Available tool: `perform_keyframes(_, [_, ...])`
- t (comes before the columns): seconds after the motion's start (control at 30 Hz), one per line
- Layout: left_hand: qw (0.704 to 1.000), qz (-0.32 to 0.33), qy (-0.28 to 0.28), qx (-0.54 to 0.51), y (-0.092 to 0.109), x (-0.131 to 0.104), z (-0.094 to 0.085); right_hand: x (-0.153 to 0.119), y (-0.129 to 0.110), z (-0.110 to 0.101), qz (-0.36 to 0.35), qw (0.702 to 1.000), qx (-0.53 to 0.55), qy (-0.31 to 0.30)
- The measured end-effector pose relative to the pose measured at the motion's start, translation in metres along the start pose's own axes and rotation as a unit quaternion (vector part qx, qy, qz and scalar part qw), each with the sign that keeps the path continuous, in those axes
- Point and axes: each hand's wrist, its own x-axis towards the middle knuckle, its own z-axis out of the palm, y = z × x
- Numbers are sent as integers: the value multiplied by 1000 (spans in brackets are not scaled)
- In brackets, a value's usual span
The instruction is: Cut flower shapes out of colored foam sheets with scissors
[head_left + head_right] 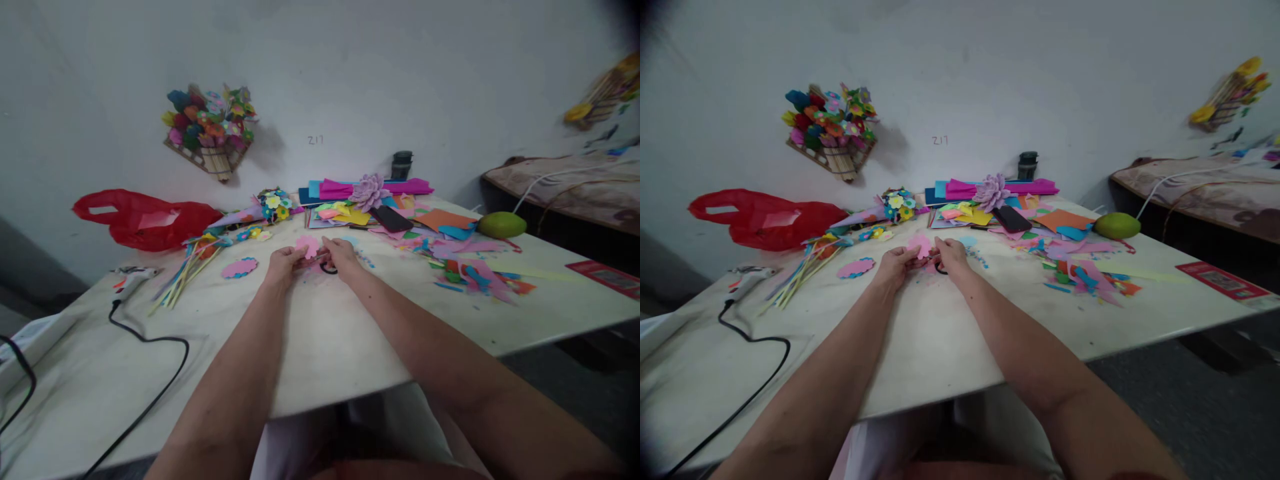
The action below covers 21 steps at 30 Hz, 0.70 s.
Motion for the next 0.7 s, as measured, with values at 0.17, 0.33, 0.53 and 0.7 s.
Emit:
perform_keyframes(0.17, [1000, -6, -12, 26, 1, -2, 2, -1, 1, 0, -41, 999, 12, -9])
perform_keyframes(0.33, [998, 2, -29, 56, 0, -1, 2, -1, 0, 0, -65, 998, -22, 6])
perform_keyframes(0.53, [997, -3, -45, 56, 0, -4, 3, 4, 3, -2, -88, 994, -64, 31])
perform_keyframes(0.7, [994, -4, -98, 45, 0, -5, 1, 11, 9, -4, -124, 986, -108, 34])
